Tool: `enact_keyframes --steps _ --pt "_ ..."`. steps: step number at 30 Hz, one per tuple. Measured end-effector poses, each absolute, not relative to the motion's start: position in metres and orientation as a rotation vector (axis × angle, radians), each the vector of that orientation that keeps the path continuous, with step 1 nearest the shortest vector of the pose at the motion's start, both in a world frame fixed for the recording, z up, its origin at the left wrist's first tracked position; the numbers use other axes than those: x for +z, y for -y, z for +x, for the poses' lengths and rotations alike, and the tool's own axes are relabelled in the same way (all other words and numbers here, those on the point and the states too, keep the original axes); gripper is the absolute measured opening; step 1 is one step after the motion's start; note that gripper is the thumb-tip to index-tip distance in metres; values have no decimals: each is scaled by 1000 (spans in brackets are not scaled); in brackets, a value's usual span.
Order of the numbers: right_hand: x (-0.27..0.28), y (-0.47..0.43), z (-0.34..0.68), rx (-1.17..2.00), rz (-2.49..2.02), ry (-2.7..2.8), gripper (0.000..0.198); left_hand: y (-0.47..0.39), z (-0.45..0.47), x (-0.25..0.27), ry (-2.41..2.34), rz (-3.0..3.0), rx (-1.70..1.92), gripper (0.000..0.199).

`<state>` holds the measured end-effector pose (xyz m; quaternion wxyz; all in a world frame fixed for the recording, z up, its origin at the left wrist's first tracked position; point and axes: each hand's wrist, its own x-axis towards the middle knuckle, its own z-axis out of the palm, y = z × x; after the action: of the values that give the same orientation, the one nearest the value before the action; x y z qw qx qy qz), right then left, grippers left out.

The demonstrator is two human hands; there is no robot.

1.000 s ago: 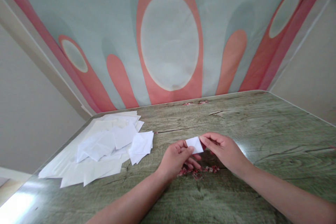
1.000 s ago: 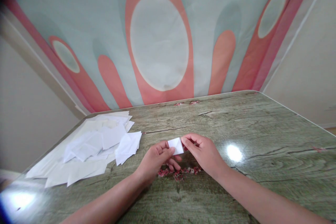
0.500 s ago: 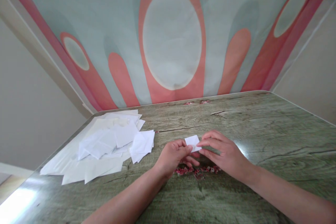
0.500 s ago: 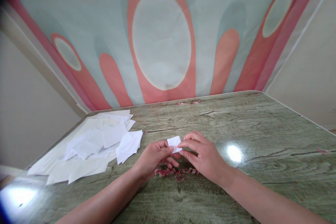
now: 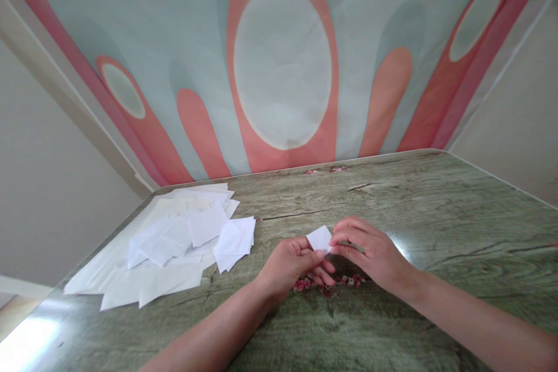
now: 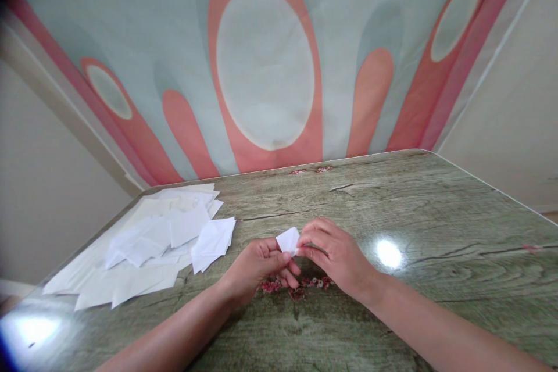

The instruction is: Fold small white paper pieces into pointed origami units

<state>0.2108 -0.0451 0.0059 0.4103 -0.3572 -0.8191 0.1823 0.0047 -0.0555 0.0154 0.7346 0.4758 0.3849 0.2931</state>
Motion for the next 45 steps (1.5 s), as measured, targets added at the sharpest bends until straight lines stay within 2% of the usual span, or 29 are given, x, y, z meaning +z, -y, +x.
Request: enact_keyframes --steps 5,18,24,33,45 --pt "3 42 213 502 -829 2096 14 54 1 23 -780 1049 545 29" --pt "5 45 210 580 -876 2075 12 55 3 15 -779 1038 528 34" --pt "1 45 210 581 -1088 1976 14 55 4 16 -833 1079 613 36" --pt "5 48 206 513 -980 1944 11 62 15 17 -955 1118 721 37" --pt "8 59 198 470 -1054 1900 4 67 27 11 -1158 1281 801 26"
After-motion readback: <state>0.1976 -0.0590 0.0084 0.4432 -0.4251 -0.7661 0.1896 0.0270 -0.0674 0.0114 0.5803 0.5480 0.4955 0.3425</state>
